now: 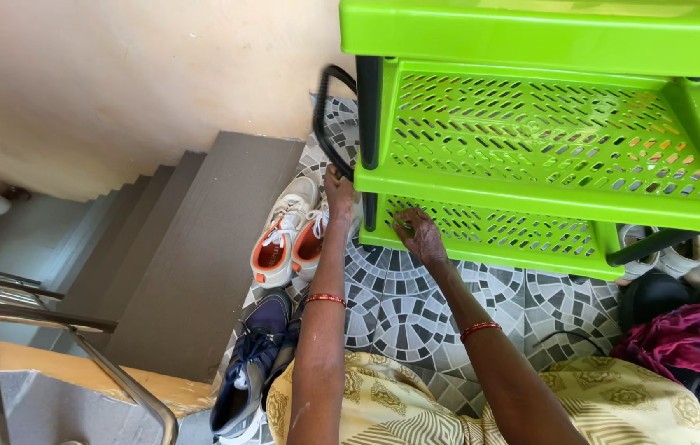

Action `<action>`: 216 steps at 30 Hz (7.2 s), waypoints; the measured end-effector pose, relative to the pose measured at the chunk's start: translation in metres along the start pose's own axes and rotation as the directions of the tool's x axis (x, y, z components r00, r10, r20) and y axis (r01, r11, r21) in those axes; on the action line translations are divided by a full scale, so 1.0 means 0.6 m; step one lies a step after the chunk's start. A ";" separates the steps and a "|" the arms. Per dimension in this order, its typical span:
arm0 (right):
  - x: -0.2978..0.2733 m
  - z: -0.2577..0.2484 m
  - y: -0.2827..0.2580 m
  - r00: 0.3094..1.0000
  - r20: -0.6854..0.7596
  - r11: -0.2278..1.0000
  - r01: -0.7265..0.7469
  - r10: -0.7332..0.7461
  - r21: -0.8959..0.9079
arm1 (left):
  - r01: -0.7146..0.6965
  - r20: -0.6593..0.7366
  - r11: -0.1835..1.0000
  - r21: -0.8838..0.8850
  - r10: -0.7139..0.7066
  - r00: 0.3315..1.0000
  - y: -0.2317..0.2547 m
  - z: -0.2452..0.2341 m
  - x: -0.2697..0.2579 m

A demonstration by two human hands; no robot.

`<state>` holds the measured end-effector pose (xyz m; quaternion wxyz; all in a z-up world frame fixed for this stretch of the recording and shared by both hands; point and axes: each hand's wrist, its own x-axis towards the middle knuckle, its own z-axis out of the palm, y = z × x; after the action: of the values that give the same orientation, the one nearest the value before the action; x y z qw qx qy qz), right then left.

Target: The person assembles a green plastic shoe rack by inserting black poles into the shelves. They sit on the floor, handle the rack components, and secure the poles into place.

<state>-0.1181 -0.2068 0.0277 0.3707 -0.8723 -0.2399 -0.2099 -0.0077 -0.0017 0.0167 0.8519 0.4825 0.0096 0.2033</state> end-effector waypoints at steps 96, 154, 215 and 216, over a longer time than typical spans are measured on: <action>0.211 -0.996 -0.113 0.705 -0.603 0.928 -0.284 0.372 0.242 | -0.846 0.874 -0.345 0.405 0.417 0.249 0.370 0.927 -0.394; -0.608 -0.139 -0.276 0.396 0.831 0.888 -0.399 0.390 -0.227 | -0.128 0.211 0.674 0.727 -0.042 0.977 0.321 0.231 -0.817; 0.200 -1.016 -0.146 0.626 -0.582 0.834 -0.225 0.520 0.503 | -0.897 0.912 -0.244 0.368 0.283 0.297 0.421 0.931 -0.415; 0.198 -1.016 -0.147 0.649 -0.580 0.849 -0.213 0.492 0.483 | -0.897 0.914 -0.245 0.367 0.275 0.299 0.420 0.932 -0.414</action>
<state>-0.1888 -0.5776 0.5290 0.6247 -0.6745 0.0571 -0.3892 -0.2017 -0.4339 0.4789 0.0845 0.8249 -0.3575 0.4296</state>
